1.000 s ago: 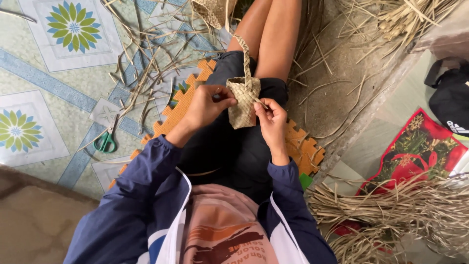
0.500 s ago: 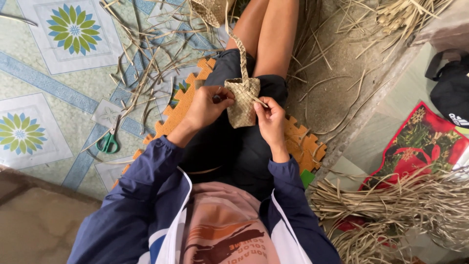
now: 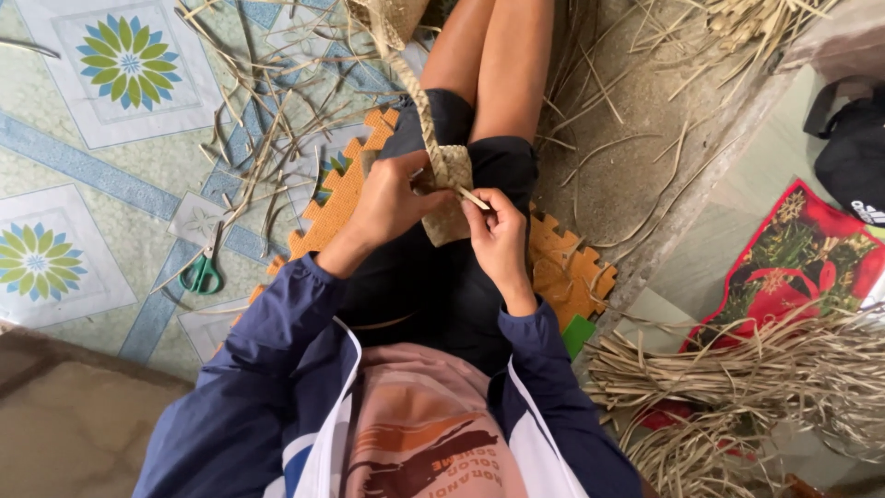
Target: Weaving a small pouch or container using dried plant fibers while sitting on the floor.
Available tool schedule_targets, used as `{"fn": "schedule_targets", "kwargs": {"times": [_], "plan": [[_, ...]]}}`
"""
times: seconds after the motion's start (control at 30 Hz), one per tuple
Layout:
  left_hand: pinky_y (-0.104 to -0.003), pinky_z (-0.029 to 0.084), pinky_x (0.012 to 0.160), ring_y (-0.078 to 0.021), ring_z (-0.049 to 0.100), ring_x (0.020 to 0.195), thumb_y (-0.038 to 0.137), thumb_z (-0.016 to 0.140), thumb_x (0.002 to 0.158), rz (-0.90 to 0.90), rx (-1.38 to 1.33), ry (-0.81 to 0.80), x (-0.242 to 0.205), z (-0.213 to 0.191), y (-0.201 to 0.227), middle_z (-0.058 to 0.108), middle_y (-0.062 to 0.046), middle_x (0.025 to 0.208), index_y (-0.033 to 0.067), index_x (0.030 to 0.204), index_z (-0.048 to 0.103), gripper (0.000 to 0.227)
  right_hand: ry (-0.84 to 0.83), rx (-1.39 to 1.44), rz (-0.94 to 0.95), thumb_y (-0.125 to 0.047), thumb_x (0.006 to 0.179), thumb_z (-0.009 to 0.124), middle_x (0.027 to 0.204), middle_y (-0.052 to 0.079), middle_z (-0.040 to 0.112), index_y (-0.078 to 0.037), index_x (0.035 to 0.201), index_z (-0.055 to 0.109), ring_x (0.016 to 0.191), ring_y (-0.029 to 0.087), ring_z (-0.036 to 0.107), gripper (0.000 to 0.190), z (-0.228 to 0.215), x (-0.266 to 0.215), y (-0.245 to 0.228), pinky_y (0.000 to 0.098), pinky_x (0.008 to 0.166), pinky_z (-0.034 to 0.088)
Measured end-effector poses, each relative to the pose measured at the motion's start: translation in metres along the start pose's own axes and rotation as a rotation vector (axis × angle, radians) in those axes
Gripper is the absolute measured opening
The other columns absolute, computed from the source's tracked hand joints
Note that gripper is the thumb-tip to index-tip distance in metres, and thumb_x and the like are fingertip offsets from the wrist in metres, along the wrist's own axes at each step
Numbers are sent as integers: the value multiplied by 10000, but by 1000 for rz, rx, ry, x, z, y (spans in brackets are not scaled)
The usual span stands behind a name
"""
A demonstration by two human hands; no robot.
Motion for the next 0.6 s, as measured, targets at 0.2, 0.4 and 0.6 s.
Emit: {"fn": "schedule_targets", "kwargs": {"times": [0.2, 0.4, 0.6], "plan": [[-288, 510, 569, -123, 615, 647, 261, 932, 780, -7, -260, -150, 9, -10, -23, 628, -57, 602, 45, 737, 657, 352, 9, 98, -56, -37, 970, 733, 936, 137, 723, -14, 1109, 706, 866, 142, 665, 143, 0, 1, 5, 292, 787, 590], [-331, 527, 616, -163, 659, 673, 232, 848, 850, -111, -283, -281, 12, -27, -16, 671, -78, 655, 16, 776, 697, 274, 28, -66, -334, 15, 967, 731, 1001, 109, 753, -35, 1098, 754, 935, 244, 742, 143, -11, 9, -49, 334, 823, 610], [-210, 391, 420, -75, 567, 511, 288, 919, 797, -165, -353, -384, 12, -28, -15, 668, -13, 584, 79, 636, 712, 335, 23, -169, -665, 48, 912, 763, 906, 97, 757, -14, 994, 798, 793, 255, 722, 109, -10, 7, -49, 348, 718, 628]]}}
Point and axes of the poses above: each hand's wrist, its own x-axis towards the middle knuckle, its own z-axis out of the palm, y = z × x, the point moved 2 cm from there along x, towards the middle knuckle
